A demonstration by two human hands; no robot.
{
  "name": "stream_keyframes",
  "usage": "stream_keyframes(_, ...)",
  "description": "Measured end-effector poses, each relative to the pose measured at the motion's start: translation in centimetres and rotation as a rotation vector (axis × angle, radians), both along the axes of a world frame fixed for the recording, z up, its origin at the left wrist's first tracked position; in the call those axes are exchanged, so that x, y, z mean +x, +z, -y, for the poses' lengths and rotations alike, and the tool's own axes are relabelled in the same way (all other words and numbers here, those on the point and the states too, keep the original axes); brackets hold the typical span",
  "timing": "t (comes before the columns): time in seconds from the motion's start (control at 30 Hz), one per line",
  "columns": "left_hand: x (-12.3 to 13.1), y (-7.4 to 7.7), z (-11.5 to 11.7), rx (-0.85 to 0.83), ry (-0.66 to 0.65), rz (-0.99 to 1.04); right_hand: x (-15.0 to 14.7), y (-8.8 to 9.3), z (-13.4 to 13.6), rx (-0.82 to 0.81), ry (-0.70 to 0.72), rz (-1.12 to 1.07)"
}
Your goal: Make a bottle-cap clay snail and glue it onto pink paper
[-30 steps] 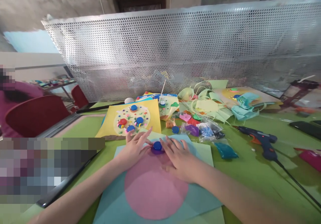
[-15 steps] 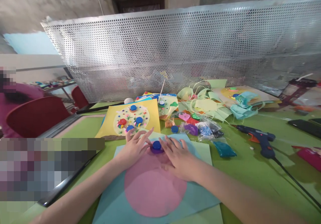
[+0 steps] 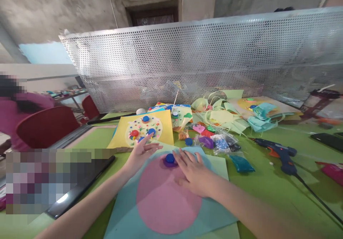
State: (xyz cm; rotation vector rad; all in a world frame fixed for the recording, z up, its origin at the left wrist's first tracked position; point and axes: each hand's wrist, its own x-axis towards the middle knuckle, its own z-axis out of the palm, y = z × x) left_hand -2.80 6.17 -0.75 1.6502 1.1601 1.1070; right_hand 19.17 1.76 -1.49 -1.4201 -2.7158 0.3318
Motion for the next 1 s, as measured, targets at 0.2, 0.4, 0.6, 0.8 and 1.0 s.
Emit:
stream_keyframes(0.2, -0.26, 0.28, 0.31, -0.023, 0.013, 0.105, 0.01, 0.04, 0.07, -0.034, -0.020, 0.016)
stream_keyframes(0.4, -0.59, 0.14, 0.49, 0.027, 0.027, 0.103, -0.01, 0.27, 0.20, -0.039, -0.020, 0.031)
stream_keyframes(0.6, -0.59, -0.05, 0.40, 0.062, 0.042, 0.084, -0.08, 0.19, 0.13, -0.069, -0.031, 0.046)
stream_keyframes(0.8, -0.44, -0.33, 0.25, 0.058, 0.058, 0.097, -0.17, 0.45, 0.07, -0.143, -0.051, 0.058)
stream_keyframes(1.0, -0.53, -0.34, 0.29, 0.025, 0.042, 0.126, -0.25, 0.65, 0.28, -0.118, -0.050, 0.052)
